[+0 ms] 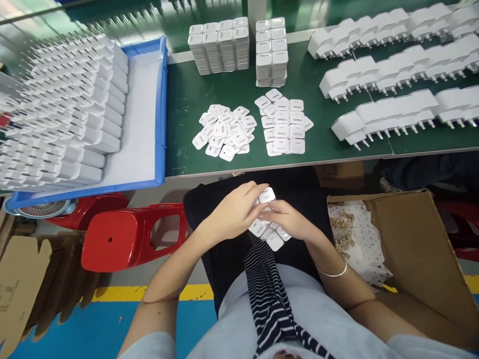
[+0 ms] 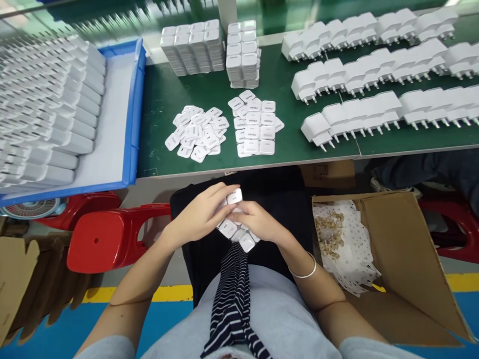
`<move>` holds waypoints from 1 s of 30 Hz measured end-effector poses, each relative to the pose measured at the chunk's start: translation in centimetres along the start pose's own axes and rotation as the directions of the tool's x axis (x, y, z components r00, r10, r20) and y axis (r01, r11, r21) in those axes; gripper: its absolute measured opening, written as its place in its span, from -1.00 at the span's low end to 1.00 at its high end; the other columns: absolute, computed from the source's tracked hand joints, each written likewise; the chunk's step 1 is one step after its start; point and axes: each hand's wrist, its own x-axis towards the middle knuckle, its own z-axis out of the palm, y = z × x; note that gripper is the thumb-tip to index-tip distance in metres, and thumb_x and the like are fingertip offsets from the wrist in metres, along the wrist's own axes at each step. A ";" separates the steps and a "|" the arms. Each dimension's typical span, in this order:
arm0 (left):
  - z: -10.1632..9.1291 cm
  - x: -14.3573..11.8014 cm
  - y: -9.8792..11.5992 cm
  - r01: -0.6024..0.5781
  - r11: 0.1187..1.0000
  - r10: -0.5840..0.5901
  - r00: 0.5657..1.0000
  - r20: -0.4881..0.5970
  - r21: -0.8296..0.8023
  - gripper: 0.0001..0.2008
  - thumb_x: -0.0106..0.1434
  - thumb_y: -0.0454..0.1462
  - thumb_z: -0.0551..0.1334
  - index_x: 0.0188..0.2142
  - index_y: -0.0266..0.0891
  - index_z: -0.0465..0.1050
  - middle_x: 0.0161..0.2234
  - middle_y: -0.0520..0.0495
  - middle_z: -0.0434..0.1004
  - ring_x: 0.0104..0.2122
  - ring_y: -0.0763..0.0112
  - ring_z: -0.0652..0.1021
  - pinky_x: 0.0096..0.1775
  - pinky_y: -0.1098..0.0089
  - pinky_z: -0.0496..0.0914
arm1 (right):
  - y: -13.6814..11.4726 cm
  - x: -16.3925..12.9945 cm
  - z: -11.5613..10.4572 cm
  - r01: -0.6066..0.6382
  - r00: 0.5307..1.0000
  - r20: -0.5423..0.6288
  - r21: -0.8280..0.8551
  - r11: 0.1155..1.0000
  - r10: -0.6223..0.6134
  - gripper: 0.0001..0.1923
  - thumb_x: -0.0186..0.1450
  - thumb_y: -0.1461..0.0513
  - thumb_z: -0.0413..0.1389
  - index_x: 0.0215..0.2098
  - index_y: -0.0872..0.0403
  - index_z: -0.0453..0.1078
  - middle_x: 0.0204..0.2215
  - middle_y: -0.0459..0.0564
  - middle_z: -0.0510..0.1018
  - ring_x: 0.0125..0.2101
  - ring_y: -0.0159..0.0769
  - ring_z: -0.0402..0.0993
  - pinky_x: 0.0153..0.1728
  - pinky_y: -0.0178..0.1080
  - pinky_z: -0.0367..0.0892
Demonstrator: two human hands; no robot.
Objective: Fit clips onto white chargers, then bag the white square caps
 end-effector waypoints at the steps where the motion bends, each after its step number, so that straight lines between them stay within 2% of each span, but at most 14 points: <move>1: -0.1 0.0 -0.1 -0.005 1.000 0.005 1.000 0.019 0.006 -0.63 0.41 -0.27 0.06 0.16 -0.34 0.29 -0.05 -0.21 0.47 -0.07 0.21 0.52 -0.05 0.22 0.45 | -0.1 -0.2 0.0 -0.007 1.000 0.024 -0.012 1.000 0.007 -0.82 0.23 0.18 0.20 -0.33 0.17 0.46 -0.45 -0.09 0.51 -0.44 -0.38 0.39 -0.40 -0.33 0.27; 4: -0.6 -0.1 -0.5 -0.036 0.998 0.042 0.995 0.095 -0.057 -0.64 0.43 -0.24 0.03 0.15 -0.29 0.34 -0.06 -0.19 0.51 -0.11 0.26 0.55 -0.09 0.29 0.46 | -0.3 -0.6 -0.4 -0.025 0.992 0.120 -0.037 0.999 0.029 -0.78 0.24 0.15 0.21 -0.29 0.18 0.49 -0.45 -0.08 0.52 -0.45 -0.40 0.40 -0.39 -0.34 0.28; 8: -1.4 0.1 -1.3 -0.051 0.954 0.112 0.975 0.191 -0.296 -0.64 0.43 -0.20 0.05 0.15 -0.21 0.39 0.00 -0.18 0.55 -0.06 0.28 0.56 -0.06 0.33 0.44 | -0.5 -1.0 -0.9 -0.055 0.959 0.273 -0.067 0.996 0.071 -0.70 0.25 0.08 0.23 -0.35 0.19 0.50 -0.51 -0.09 0.50 -0.53 -0.44 0.35 -0.50 -0.38 0.25; 11: -1.5 0.3 -2.0 0.035 0.857 0.119 0.957 0.264 -0.514 -0.65 0.42 -0.19 0.08 0.09 -0.23 0.46 -0.09 -0.18 0.60 -0.23 0.35 0.59 -0.21 0.39 0.47 | -0.8 -1.2 -1.1 -0.058 0.934 0.350 -0.046 0.997 0.070 -0.70 0.26 0.07 0.22 -0.37 0.19 0.51 -0.50 -0.07 0.52 -0.52 -0.43 0.39 -0.51 -0.39 0.28; 14: -1.0 0.3 -2.4 0.162 0.712 0.108 0.936 0.334 -0.683 -0.63 0.41 -0.15 0.07 0.00 -0.30 0.52 -0.30 -0.16 0.59 -0.47 0.46 0.49 -0.42 0.45 0.41 | -1.0 -1.4 -1.3 -0.042 0.913 0.406 -0.017 0.999 0.046 -0.73 0.27 0.11 0.21 -0.36 0.19 0.53 -0.47 -0.05 0.56 -0.48 -0.41 0.44 -0.45 -0.38 0.34; 18: 0.1 0.3 -2.4 0.250 0.558 0.036 0.945 0.324 -0.792 -0.63 0.38 -0.09 0.11 -0.28 -0.34 0.54 -0.49 -0.06 0.47 -0.56 0.51 0.38 -0.50 0.47 0.34 | -1.2 -1.6 -1.3 -0.001 0.912 0.411 -0.033 0.999 0.014 -0.74 0.29 0.13 0.19 -0.34 0.19 0.55 -0.45 -0.02 0.59 -0.44 -0.36 0.48 -0.39 -0.33 0.38; 21: 0.7 0.3 -1.8 0.228 0.510 -0.048 0.970 0.237 -0.830 -0.61 0.39 -0.10 0.09 -0.45 -0.32 0.43 -0.59 0.03 0.33 -0.61 0.55 0.32 -0.52 0.48 0.30 | -1.5 -1.8 -1.3 0.031 0.928 0.373 -0.082 0.996 0.002 -0.71 0.31 0.10 0.17 -0.33 0.19 0.54 -0.45 -0.02 0.58 -0.46 -0.36 0.47 -0.42 -0.34 0.36; 23: 0.7 0.1 -1.2 0.182 0.559 -0.087 0.983 0.161 -0.809 -0.59 0.43 -0.12 0.03 -0.46 -0.31 0.39 -0.59 0.05 0.30 -0.62 0.55 0.30 -0.52 0.47 0.28 | -1.6 -1.9 -1.2 0.034 0.942 0.336 -0.110 0.993 0.005 -0.70 0.31 0.08 0.17 -0.30 0.19 0.53 -0.47 -0.03 0.56 -0.50 -0.39 0.43 -0.49 -0.37 0.31; 25: 0.6 -0.2 -0.6 0.106 0.723 -0.092 0.994 0.056 -0.683 -0.61 0.45 -0.15 -0.01 -0.41 -0.30 0.41 -0.52 0.01 0.38 -0.55 0.51 0.37 -0.43 0.45 0.33 | -1.8 -2.1 -1.0 0.046 0.951 0.310 -0.124 0.991 -0.005 -0.69 0.32 0.07 0.16 -0.32 0.19 0.50 -0.48 -0.05 0.54 -0.51 -0.42 0.39 -0.51 -0.39 0.28; 27: 0.4 -0.5 -0.1 0.029 0.906 -0.056 0.997 -0.051 -0.423 -0.67 0.45 -0.20 -0.02 -0.27 -0.29 0.46 -0.33 -0.08 0.52 -0.36 0.42 0.50 -0.27 0.40 0.39 | -1.9 -2.3 -0.7 0.066 0.955 0.294 -0.133 0.989 -0.024 -0.67 0.34 0.06 0.14 -0.37 0.18 0.46 -0.50 -0.07 0.50 -0.51 -0.43 0.36 -0.50 -0.40 0.27; 28: 0.3 -0.6 0.1 0.008 0.961 -0.034 0.996 -0.087 -0.277 -0.70 0.45 -0.23 -0.02 -0.18 -0.28 0.46 -0.22 -0.11 0.54 -0.26 0.38 0.52 -0.20 0.39 0.39 | -2.0 -2.4 -0.6 0.075 0.958 0.285 -0.138 0.988 -0.033 -0.66 0.35 0.06 0.14 -0.40 0.18 0.44 -0.51 -0.07 0.49 -0.51 -0.44 0.35 -0.49 -0.40 0.27; 30: 0.2 -0.8 0.3 -0.007 0.997 -0.003 0.993 -0.117 -0.083 -0.71 0.45 -0.26 -0.04 -0.07 -0.26 0.44 -0.11 -0.12 0.55 -0.17 0.35 0.54 -0.17 0.39 0.39 | -2.2 -2.5 -0.3 0.085 0.962 0.270 -0.155 0.984 -0.041 -0.66 0.36 0.06 0.12 -0.39 0.18 0.44 -0.51 -0.08 0.48 -0.52 -0.45 0.34 -0.50 -0.40 0.26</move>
